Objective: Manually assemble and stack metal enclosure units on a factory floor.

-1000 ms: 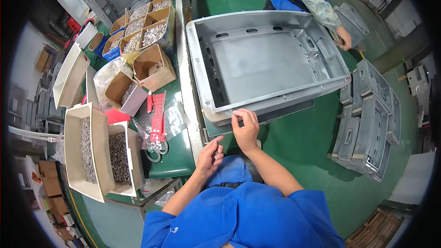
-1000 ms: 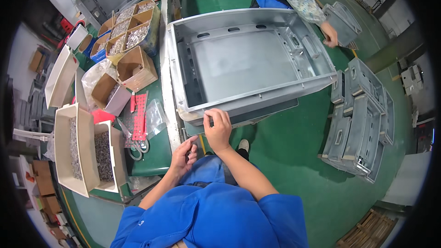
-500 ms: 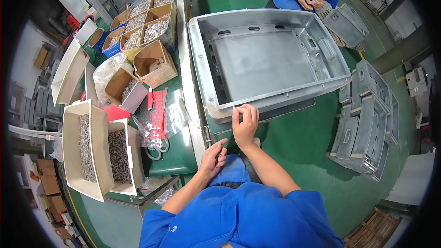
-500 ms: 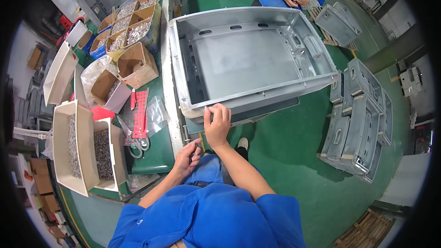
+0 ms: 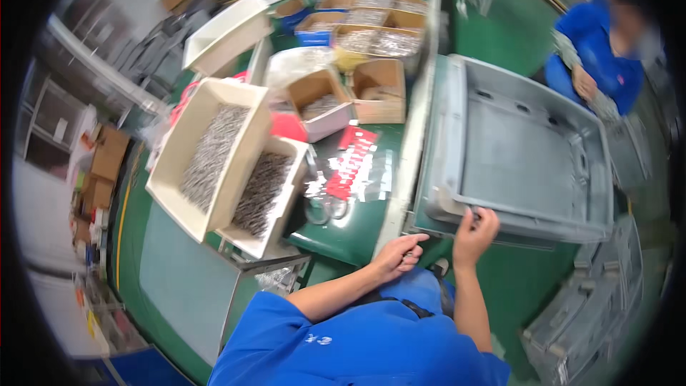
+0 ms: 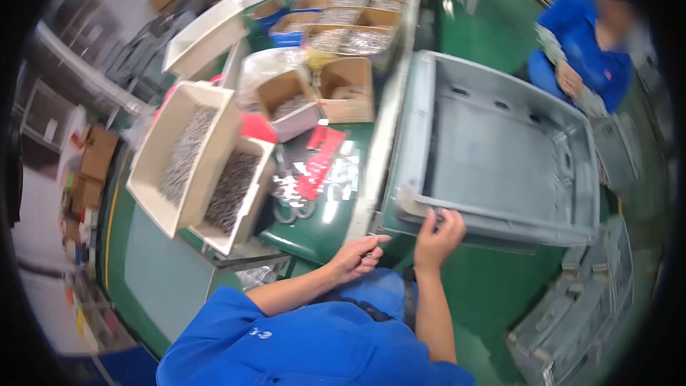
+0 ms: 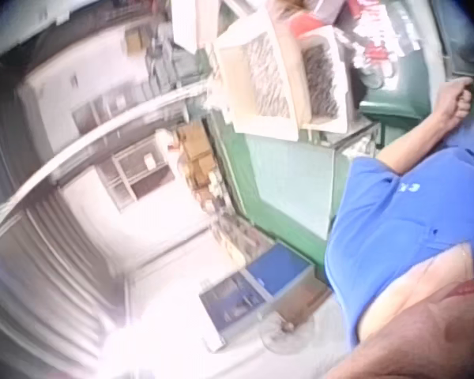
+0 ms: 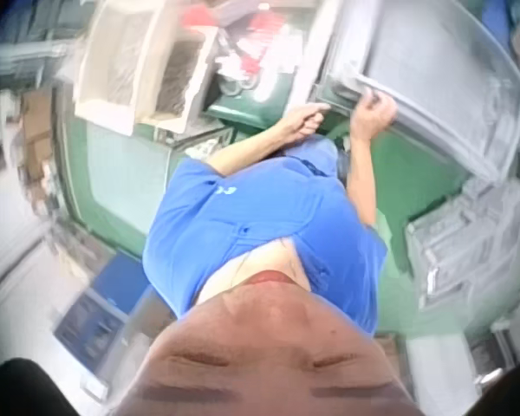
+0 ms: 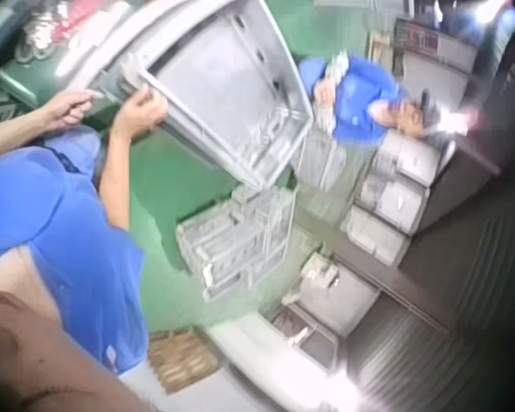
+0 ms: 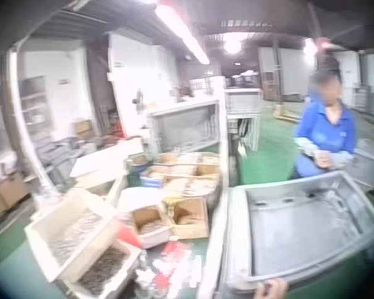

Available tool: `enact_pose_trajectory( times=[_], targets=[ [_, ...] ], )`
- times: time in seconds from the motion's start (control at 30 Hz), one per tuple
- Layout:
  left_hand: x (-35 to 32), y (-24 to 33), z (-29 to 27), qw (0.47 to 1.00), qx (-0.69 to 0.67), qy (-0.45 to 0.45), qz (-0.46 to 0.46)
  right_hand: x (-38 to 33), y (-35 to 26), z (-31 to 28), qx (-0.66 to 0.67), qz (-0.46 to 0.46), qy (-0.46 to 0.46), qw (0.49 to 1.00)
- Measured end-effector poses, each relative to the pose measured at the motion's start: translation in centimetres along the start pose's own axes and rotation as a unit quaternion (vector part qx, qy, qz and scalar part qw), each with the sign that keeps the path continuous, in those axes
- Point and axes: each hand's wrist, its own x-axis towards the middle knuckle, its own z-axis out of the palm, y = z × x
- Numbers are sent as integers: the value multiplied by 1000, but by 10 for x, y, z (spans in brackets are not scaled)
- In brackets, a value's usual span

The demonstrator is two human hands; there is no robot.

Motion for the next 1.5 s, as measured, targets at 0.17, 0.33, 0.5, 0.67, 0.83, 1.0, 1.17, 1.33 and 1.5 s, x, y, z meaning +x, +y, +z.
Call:
enact_pose_trajectory(
  times=[0.17,0.33,0.5,0.67,0.83,1.0,1.17,1.33,1.5],
  targets=[
    [-48,64,8,985,-143,14,98,-4,5,3,-6,-4,-15,1000],
    [-117,201,-5,890,-117,-25,440,1,8,-2,-11,-29,-15,999],
    [-227,349,-164,754,-247,-56,606,0,6,-2,-5,-45,-24,999],
    [-222,328,-160,687,-137,118,704,6,3,-4,-39,-79,-6,996],
    [-188,275,-134,781,-119,91,606,3,-2,-7,-19,-50,-4,999],
    [-102,187,-60,838,6,117,533,3,6,-1,-48,-58,1,997],
    [-39,114,-4,899,103,155,396,7,6,-3,-59,-50,-14,997],
    [4,60,44,892,268,80,354,14,3,-29,19,-46,-23,999],
    [38,26,104,763,529,-1,370,86,42,-73,44,-104,-25,993]
  ],
)
